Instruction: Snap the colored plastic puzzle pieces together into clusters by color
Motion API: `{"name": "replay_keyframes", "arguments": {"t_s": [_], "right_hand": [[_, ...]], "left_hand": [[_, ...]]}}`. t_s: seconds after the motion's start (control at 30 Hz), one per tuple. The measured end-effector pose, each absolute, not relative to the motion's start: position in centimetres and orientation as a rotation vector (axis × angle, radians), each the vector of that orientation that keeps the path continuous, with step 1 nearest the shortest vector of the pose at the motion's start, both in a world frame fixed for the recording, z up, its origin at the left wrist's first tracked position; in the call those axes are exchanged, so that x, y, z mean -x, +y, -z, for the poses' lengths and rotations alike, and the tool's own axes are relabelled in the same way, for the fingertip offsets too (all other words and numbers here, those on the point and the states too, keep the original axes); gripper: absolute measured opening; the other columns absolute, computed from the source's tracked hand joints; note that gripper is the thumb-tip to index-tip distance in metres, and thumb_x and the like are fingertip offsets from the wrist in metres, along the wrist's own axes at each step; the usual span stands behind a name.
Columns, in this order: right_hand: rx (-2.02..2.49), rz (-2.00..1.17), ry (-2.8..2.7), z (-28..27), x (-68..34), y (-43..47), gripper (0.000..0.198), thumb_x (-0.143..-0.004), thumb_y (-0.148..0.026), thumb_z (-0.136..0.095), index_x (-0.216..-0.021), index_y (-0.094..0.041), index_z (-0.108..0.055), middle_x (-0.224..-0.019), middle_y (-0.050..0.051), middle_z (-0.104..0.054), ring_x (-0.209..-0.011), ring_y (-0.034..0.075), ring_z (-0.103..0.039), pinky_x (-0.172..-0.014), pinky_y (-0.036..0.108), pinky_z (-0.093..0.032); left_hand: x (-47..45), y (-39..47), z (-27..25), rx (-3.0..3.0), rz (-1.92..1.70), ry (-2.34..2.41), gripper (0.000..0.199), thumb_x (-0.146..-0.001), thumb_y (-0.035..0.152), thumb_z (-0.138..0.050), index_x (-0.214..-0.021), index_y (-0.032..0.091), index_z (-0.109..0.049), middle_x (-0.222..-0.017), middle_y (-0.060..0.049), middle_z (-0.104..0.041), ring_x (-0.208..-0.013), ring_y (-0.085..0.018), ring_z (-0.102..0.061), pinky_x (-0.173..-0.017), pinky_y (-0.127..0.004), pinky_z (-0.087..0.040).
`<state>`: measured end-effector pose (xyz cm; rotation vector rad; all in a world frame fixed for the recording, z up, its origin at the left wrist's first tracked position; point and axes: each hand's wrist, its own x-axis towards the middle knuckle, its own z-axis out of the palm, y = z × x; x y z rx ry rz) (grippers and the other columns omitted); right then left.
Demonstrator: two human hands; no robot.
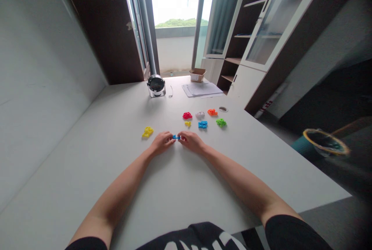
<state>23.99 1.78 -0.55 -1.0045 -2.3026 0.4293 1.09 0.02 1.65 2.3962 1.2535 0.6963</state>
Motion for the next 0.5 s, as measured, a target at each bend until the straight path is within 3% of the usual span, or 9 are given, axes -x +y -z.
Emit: {"name": "replay_keyframes", "arguments": {"t_s": [0.5], "right_hand": [[1.010, -0.460, -2.280, 0.71, -24.06, 1.96, 0.018, -0.089, -0.021, -0.063, -0.106, -0.021, -0.066, -0.080, 0.000, -0.064, -0.067, 0.011, -0.053, -0.066, 0.021, -0.039]], "left_hand": [[-1.19, 0.06, -1.50, -2.393, -0.704, 1.271, 0.020, -0.092, 0.034, -0.055, -0.084, 0.019, -0.066, -0.082, -0.002, -0.061, -0.074, -0.015, -0.056, -0.070, -0.026, -0.041]]}}
